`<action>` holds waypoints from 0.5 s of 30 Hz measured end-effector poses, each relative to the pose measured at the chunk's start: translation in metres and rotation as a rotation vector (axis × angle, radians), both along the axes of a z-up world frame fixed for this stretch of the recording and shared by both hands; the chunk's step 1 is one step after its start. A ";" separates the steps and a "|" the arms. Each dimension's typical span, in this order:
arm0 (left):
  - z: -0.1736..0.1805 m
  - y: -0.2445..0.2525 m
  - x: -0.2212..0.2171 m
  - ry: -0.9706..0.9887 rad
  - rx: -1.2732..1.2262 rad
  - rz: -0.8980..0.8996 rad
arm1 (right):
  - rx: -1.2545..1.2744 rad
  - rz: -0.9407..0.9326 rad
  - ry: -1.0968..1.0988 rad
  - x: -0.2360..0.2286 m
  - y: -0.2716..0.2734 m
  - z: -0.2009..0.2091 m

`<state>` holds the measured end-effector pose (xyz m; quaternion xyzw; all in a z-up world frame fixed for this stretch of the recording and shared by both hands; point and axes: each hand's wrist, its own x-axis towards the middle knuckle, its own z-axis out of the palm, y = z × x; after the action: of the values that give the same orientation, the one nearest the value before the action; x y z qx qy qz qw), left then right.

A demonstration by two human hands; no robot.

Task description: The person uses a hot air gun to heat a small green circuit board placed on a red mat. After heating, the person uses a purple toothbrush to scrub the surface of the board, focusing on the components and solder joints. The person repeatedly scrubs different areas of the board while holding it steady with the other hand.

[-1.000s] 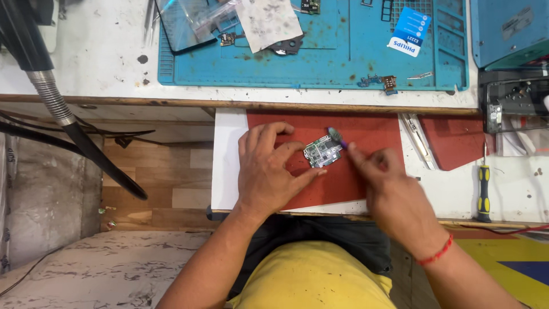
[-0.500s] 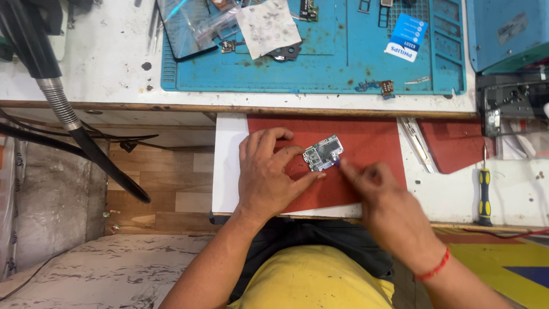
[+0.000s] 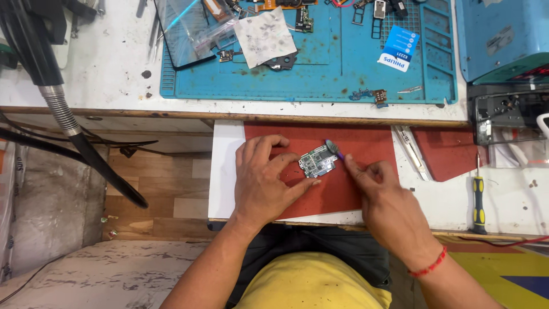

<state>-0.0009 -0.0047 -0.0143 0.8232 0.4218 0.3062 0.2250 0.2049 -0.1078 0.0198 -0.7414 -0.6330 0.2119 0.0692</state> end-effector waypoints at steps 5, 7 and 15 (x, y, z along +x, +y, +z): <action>0.001 0.000 0.000 -0.007 -0.003 -0.003 | -0.007 0.024 -0.008 -0.002 0.003 0.002; -0.001 0.000 0.002 -0.016 0.003 -0.004 | 0.018 -0.033 -0.020 0.000 0.008 0.001; -0.001 -0.002 0.000 -0.011 0.015 0.009 | -0.001 0.083 -0.011 -0.003 0.005 -0.004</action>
<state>-0.0014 -0.0063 -0.0151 0.8215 0.4218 0.3147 0.2197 0.2024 -0.1030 0.0160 -0.7159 -0.6632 0.2108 0.0563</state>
